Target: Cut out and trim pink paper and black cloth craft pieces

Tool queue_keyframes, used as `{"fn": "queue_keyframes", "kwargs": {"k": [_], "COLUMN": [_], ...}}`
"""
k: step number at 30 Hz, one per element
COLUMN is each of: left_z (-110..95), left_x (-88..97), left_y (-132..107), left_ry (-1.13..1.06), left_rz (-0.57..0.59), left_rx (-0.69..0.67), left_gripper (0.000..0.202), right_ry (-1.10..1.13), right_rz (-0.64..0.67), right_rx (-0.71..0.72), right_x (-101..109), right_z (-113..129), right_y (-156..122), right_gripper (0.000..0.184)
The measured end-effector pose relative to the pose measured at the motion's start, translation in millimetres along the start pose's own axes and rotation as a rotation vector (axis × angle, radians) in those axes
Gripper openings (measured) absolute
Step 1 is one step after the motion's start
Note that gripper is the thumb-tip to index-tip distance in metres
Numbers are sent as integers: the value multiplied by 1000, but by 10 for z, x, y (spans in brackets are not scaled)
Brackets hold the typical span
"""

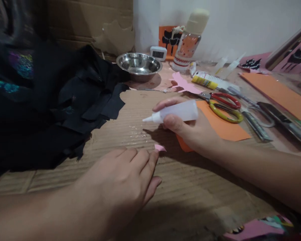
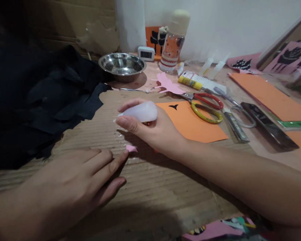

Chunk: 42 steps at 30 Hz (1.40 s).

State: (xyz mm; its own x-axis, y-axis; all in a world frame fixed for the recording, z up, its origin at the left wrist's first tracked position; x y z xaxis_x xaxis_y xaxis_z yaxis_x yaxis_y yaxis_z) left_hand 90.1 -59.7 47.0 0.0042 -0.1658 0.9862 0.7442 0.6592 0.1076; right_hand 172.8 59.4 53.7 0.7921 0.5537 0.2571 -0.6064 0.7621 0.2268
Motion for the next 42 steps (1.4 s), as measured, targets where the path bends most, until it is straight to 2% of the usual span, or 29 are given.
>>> {"fn": "queue_keyframes", "kwargs": {"k": [4,11,15,20,26,29,33,38,42], "left_z": [4,-35,0,83,89,28,-36,-3,1], "left_x": [-15,52,3,-84,-78,-45,11,-9,-43], "left_y": [14,8,14,62,53,20,-24,-20,4], "left_ry": [-14,81,-2,-132,-140,-63,46,53,44], "left_rz": [-7,-20,25,95,85,59,15,59,79], "left_rx": [31,-4,-6,33,49,11,-20,21,19], "left_gripper": [42,43,41,44,44,45,42,43,43], "right_ry": [-4,90,144,83,92,97,-5,140,194], "right_rz": [-52,-78,-106,-114,-81,-45,-6,-24,-53], "right_rx": [43,63,17,-17,-44,-19,1,6,3], "right_x": [51,88,119,123,95,76,42,19,41], "right_z": [-20,-73,-129,-139,-166,-113,-41,-108,-118], "right_y": [20,30,16,8,4,12,33,44,5], "right_gripper": [37,46,50,53,63,54,37,32,39]}}
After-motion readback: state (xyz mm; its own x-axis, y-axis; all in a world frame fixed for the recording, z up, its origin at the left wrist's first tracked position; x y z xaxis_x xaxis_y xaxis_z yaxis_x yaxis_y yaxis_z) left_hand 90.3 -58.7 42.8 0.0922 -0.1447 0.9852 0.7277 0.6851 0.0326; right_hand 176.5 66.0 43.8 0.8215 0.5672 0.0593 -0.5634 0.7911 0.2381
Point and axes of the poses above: each hand's wrist, its own y-axis towards the middle knuckle, its own x-axis out of the back of the hand, z = x × y, the point moved 9 cm from there along y, towards the middle knuckle, and after that the axes turned 10 degrees about z, right-handed, at the moved point
